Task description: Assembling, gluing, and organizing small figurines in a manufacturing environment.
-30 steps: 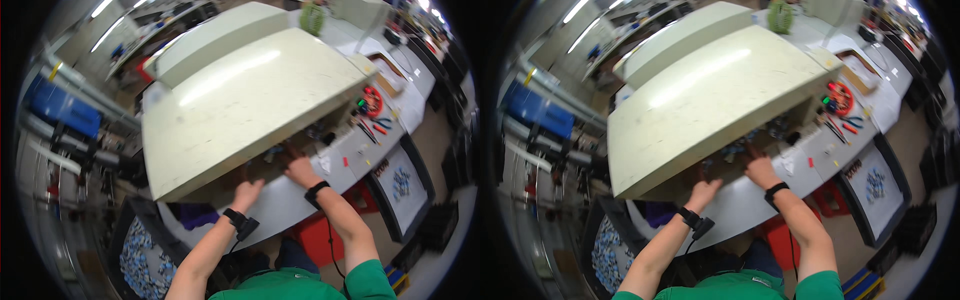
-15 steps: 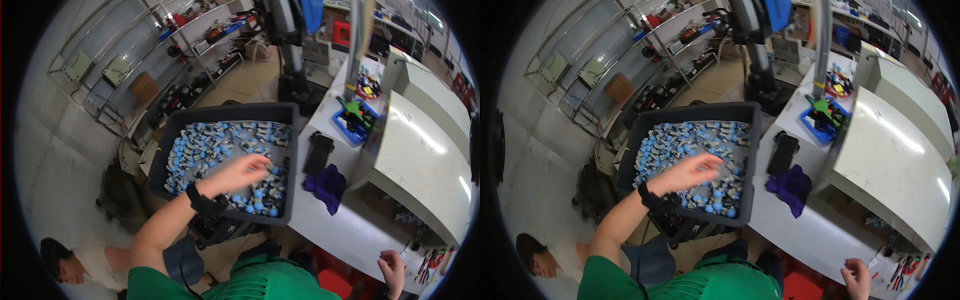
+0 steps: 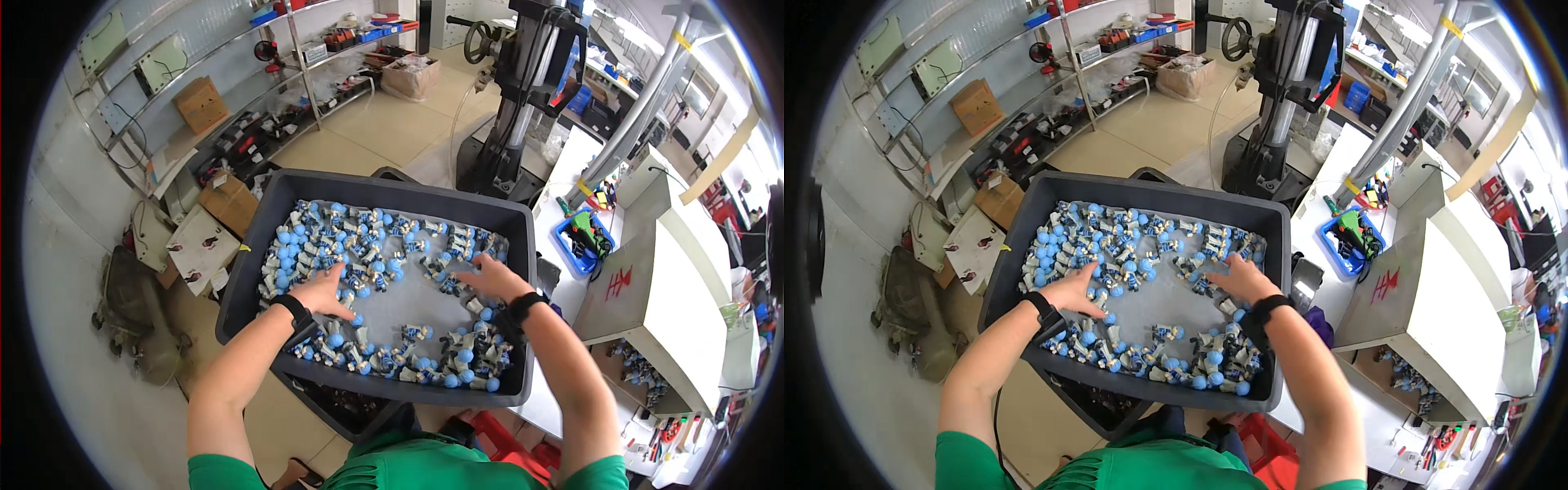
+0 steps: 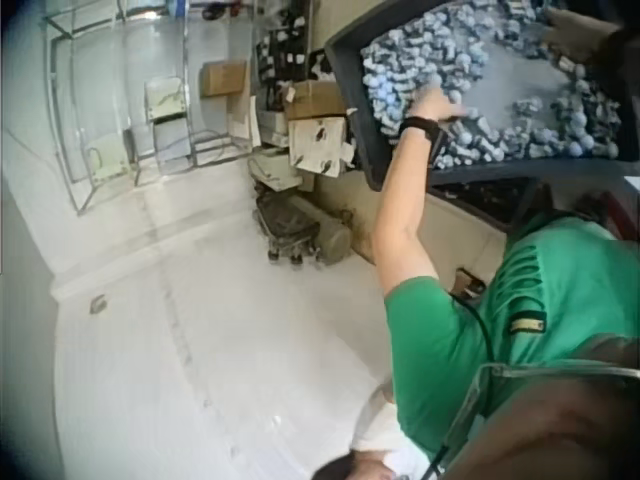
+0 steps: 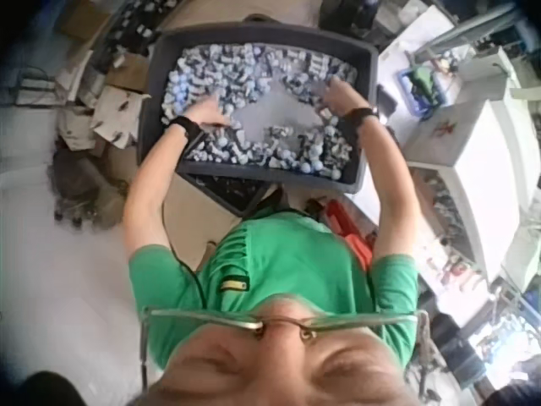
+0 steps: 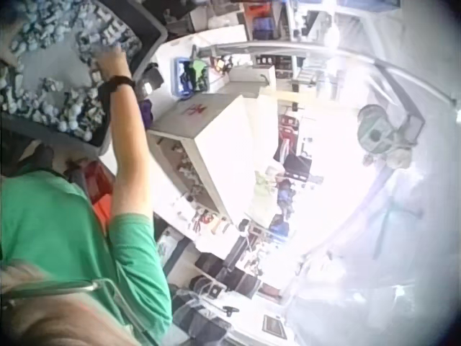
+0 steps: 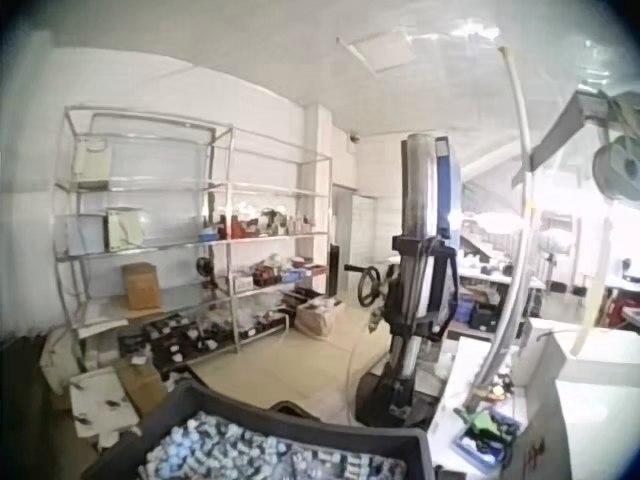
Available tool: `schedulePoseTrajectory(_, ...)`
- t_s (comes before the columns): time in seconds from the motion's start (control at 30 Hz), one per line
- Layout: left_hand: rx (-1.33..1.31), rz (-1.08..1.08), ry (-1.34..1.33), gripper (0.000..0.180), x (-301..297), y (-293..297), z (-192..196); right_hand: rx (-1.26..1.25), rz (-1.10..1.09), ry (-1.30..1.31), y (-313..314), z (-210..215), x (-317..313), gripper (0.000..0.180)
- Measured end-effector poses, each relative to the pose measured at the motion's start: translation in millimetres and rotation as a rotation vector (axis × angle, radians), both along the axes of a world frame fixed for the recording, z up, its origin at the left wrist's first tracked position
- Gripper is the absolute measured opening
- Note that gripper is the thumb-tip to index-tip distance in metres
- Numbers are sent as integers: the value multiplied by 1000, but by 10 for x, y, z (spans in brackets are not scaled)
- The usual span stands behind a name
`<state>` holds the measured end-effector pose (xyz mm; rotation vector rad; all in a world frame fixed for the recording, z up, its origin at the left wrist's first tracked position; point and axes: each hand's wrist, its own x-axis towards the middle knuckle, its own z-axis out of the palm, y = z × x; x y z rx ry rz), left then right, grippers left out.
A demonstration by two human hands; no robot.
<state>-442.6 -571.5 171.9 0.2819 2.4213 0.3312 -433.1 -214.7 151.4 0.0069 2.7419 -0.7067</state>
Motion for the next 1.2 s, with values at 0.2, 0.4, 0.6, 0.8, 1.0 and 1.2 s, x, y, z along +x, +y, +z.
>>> schedulePoseTrajectory(0.2,83,66,-101,124,-105,19,-10,-262,-426,-293,-446,-60,-241,79)
schedulePoseTrajectory(0.4,371,278,-142,122,-152,9,-321,-657,-461,-373,-980,-65,-312,82)
schedulePoseTrajectory(0.6,600,435,-280,120,-197,61,-340,-662,-444,-319,-1197,-156,-545,94)
schedulePoseTrajectory(0.8,1004,753,-685,109,-222,54,-297,-715,-402,-434,-1159,-123,-622,87)
schedulePoseTrajectory(1.0,1166,984,-802,106,-265,144,-370,-900,-436,-532,-981,-354,-654,78)
schedulePoseTrajectory(1.2,1156,1043,-695,98,-263,197,-405,-1005,-486,-579,-1106,-192,-601,71)
